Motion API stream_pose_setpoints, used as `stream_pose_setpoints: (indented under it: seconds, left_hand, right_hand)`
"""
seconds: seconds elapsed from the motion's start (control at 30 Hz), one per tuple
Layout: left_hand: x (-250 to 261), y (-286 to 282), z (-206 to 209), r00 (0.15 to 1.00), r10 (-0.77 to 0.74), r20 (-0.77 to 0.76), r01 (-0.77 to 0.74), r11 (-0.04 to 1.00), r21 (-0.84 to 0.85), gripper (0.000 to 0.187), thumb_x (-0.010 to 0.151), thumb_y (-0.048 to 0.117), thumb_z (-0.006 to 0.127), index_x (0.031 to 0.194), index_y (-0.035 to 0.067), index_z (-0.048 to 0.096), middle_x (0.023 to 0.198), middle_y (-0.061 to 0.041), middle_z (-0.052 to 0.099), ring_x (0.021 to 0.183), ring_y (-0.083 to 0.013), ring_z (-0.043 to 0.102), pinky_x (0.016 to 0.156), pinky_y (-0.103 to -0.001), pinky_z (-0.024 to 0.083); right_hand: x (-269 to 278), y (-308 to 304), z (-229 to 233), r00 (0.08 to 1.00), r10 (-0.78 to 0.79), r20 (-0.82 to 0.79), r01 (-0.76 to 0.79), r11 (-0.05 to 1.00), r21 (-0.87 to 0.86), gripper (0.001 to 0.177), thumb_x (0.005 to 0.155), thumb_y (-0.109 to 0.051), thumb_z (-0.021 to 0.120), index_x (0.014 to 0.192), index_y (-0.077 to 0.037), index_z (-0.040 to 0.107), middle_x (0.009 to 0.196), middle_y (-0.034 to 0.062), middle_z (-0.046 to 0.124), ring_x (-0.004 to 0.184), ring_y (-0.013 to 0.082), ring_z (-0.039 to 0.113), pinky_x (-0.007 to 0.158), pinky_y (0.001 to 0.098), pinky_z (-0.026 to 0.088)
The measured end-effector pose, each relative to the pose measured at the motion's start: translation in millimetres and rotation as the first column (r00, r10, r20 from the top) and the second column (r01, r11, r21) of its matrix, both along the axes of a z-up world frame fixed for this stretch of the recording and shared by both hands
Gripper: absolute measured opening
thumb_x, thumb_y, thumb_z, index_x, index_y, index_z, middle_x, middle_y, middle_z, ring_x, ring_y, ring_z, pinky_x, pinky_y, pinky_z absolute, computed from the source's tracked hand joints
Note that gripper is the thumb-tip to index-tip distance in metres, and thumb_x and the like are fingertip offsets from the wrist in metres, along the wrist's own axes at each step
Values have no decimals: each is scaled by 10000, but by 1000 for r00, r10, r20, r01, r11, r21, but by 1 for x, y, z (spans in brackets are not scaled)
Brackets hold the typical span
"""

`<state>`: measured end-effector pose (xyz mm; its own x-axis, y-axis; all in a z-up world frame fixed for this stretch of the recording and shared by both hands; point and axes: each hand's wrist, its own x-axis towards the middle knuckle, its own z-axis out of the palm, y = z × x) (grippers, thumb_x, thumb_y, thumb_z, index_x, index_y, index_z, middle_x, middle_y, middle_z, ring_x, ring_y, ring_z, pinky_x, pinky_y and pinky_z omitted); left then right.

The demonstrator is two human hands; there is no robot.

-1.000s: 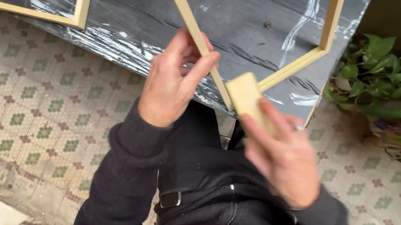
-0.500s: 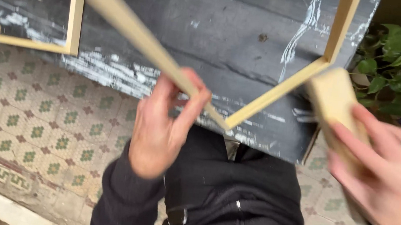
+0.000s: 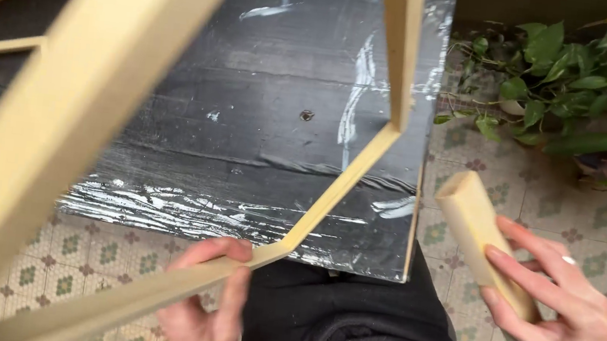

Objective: Sand the edges of wooden frame components and fit them together on a workbench.

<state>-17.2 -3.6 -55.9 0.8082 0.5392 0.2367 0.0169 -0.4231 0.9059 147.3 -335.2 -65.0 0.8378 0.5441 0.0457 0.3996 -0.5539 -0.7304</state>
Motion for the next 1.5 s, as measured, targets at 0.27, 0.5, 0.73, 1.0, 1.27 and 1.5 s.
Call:
stream_pose_setpoints:
  seconds: [0.27, 0.5, 0.73, 1.0, 1.27, 1.5]
  left_hand:
    - [15, -28, -45, 997, 33, -67, -15, 966, 257, 387, 943, 7, 679, 1312, 23, 563, 1205, -165, 740, 1213, -306, 692, 1144, -477, 455]
    - [18, 21, 55, 974, 111, 199, -187, 888, 421, 356, 1096, 51, 631, 1426, -24, 521, 1152, -143, 745, 926, -180, 798, 741, -269, 647]
    - [40, 18, 115, 996, -36, -85, 90, 593, 800, 446, 1032, 168, 799, 1385, -24, 604, 957, -71, 704, 612, -144, 629, 541, -330, 520]
    - [41, 15, 98, 992, -124, -5, 87, 666, 741, 558, 1011, 205, 844, 1426, -3, 536, 1014, -27, 724, 715, -127, 671, 640, -318, 574]
    - [10, 12, 35, 991, -132, -29, 132, 898, 420, 488, 902, 166, 846, 1295, 38, 587, 1112, -84, 728, 969, -232, 763, 817, -331, 625]
    - [2, -5, 15, 995, -60, -84, 90, 904, 417, 356, 935, 27, 778, 1234, -3, 586, 1165, -118, 696, 1040, -299, 732, 839, -374, 612]
  right_hand:
    - [-5, 19, 16, 998, 69, 0, -69, 990, 127, 507, 721, -63, 793, 1223, -89, 721, 1411, 128, 637, 1095, 231, 643, 826, 325, 576]
    - [-4, 52, 51, 955, 180, 238, -212, 970, 119, 539, 714, -69, 797, 1242, -120, 703, 1420, 146, 611, 1189, 300, 618, 958, 387, 536]
    - [-14, 110, 45, 881, 343, 325, -352, 935, -34, 542, 750, -62, 796, 1277, -121, 684, 1413, 161, 613, 1133, 373, 603, 980, 453, 519]
    - [-20, 159, 23, 824, 453, 340, -413, 891, -187, 517, 774, -96, 758, 1284, -134, 684, 1475, 132, 569, 1124, 410, 566, 933, 493, 508]
    - [-23, 157, 17, 839, 466, 280, -396, 877, -271, 436, 831, -95, 759, 1263, -118, 697, 1364, 94, 593, 1195, 389, 552, 968, 486, 502]
    - [-21, 163, 28, 808, 498, 314, -421, 862, -283, 394, 850, -83, 747, 1239, -103, 689, 1448, 135, 606, 1207, 410, 528, 998, 470, 476]
